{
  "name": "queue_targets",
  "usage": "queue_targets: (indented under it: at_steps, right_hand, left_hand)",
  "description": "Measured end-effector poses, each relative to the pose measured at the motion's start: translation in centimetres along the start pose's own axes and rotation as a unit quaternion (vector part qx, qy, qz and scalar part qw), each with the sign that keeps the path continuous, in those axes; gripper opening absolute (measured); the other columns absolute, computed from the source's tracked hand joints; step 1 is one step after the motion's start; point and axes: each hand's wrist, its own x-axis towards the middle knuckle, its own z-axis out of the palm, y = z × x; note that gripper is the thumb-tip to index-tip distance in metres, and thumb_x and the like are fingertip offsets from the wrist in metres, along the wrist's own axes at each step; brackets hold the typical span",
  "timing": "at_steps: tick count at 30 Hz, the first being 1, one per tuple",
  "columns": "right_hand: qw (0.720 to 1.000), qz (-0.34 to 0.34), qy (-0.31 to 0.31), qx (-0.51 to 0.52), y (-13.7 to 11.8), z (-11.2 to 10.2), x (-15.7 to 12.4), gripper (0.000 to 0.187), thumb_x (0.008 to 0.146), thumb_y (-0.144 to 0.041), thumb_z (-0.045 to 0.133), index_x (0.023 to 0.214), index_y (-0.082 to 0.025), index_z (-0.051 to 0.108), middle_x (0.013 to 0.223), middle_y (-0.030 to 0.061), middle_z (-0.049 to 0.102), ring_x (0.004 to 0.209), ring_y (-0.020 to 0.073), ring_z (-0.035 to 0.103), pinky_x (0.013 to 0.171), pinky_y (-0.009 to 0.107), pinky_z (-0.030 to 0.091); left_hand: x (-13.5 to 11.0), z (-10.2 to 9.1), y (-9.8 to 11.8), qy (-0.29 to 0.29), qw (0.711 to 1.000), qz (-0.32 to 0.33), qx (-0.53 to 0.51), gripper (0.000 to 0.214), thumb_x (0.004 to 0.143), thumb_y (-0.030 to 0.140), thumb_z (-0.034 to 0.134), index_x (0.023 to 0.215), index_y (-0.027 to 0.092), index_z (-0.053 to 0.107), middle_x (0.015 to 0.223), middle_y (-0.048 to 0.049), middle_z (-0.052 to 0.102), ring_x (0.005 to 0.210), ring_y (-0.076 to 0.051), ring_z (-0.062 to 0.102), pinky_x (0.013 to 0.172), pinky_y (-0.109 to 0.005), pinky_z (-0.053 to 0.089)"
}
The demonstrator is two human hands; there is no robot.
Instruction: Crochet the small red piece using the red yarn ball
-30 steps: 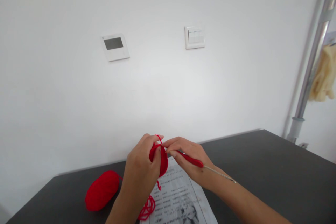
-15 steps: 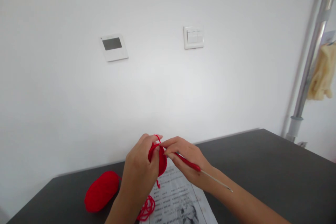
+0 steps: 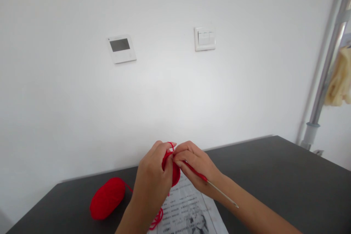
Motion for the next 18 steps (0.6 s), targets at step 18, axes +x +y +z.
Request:
queue_targets:
  at_steps: [18]
  right_hand:
    - [0.994,-0.103,0.019,-0.015,0.2,-1.8,0.7,0.013,0.091,-0.016,0.054,0.103,-0.018,0.058,0.104,0.0098,0.064,0.097,0.0156,0.062,0.082,0.028,0.053]
  left_hand:
    - [0.5,0.1,-0.8,-0.043,0.864,-0.24,-0.441,0.047,0.066,0.03,0.075,0.11,0.018,0.064,0.072,-0.0014,0.07,0.066,-0.015,0.063,0.06,-0.023,0.049]
